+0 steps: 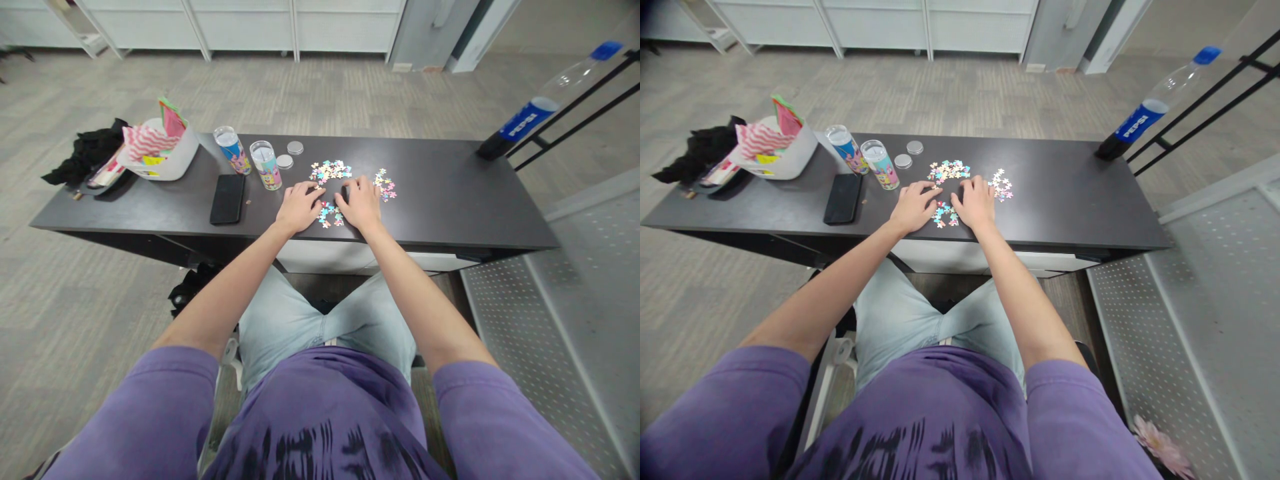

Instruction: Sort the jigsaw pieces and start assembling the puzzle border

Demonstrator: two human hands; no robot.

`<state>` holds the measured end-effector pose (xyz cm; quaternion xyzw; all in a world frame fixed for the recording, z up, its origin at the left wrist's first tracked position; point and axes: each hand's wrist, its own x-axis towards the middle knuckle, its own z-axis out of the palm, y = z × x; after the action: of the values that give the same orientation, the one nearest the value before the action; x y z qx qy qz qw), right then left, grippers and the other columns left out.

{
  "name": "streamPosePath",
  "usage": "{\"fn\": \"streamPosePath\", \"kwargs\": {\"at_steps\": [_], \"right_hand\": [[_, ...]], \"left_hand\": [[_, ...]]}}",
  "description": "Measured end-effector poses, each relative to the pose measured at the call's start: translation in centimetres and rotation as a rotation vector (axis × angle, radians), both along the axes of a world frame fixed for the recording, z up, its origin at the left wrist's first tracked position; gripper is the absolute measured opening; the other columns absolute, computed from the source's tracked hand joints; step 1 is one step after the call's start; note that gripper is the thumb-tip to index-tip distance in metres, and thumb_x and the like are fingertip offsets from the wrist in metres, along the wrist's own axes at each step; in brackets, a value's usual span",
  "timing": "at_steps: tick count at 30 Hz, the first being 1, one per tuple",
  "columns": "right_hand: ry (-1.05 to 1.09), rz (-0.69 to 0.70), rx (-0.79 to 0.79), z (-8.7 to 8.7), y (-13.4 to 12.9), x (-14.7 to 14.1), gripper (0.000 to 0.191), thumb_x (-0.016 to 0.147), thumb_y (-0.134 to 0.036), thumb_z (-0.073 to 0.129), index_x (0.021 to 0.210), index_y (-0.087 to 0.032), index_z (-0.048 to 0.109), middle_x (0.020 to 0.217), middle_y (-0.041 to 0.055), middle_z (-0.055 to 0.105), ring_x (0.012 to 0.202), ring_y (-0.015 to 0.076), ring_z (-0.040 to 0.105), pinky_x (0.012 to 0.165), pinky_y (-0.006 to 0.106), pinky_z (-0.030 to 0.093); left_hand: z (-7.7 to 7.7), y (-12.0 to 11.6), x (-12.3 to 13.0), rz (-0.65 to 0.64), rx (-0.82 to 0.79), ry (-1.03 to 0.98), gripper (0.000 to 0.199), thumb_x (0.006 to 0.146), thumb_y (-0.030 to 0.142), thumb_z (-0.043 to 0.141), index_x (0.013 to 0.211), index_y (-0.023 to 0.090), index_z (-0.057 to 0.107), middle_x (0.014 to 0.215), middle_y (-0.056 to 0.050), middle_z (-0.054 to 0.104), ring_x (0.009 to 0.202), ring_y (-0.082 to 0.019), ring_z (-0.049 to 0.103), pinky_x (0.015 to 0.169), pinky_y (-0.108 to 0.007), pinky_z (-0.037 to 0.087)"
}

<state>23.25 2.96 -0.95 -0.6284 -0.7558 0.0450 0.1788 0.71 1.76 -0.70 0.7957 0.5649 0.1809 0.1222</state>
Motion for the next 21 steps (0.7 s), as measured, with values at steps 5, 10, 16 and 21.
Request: {"fn": "streamPosePath", "kwargs": {"at_steps": [5,10,16,21], "right_hand": [[-0.011,0.036,0.006,0.2,-0.2,-0.04,0.045,0.127,-0.043,0.063,0.158,-0.021,0.086,0.166,0.0288,0.076,0.156,0.0542,0.068,0.138,0.074,0.053],[-0.012,0.073,-0.006,0.51,-0.36,-0.05,0.043,0.129,-0.043,0.061,0.156,-0.023,0.088,0.165,0.0268,0.077,0.156,0.0532,0.068,0.139,0.073,0.055],[-0.004,0.07,-0.001,0.3,-0.22,0.03,0.043,0.128,-0.042,0.06,0.154,-0.022,0.088,0.162,0.0269,0.078,0.154,0.0529,0.069,0.138,0.073,0.055],[-0.037,0.055,-0.004,0.73,-0.44,-0.19,0.042,0.128,-0.04,0.062,0.155,-0.02,0.088,0.163,0.0272,0.078,0.153,0.0517,0.07,0.138,0.069,0.056]], "left_hand": [[-0.22,0.22,-0.05,0.006,-0.002,-0.014,0.061,0.118,0.028,0.055,0.174,0.028,0.081,0.184,-0.016,0.07,0.175,-0.042,0.059,0.152,-0.064,0.047],[-0.34,0.34,-0.06,0.043,0.009,-0.054,0.048,0.12,0.026,0.056,0.158,0.031,0.085,0.173,-0.015,0.075,0.169,-0.039,0.063,0.15,-0.063,0.049],[-0.17,0.6,-0.4,0.17,0.006,-0.114,0.022,0.116,0.028,0.069,0.137,0.033,0.076,0.162,-0.014,0.078,0.162,-0.039,0.066,0.148,-0.065,0.05],[0.22,0.39,0.07,0.312,0.012,-0.113,0.026,0.114,0.032,0.075,0.14,0.03,0.072,0.166,-0.017,0.075,0.165,-0.044,0.063,0.15,-0.07,0.047]]}}
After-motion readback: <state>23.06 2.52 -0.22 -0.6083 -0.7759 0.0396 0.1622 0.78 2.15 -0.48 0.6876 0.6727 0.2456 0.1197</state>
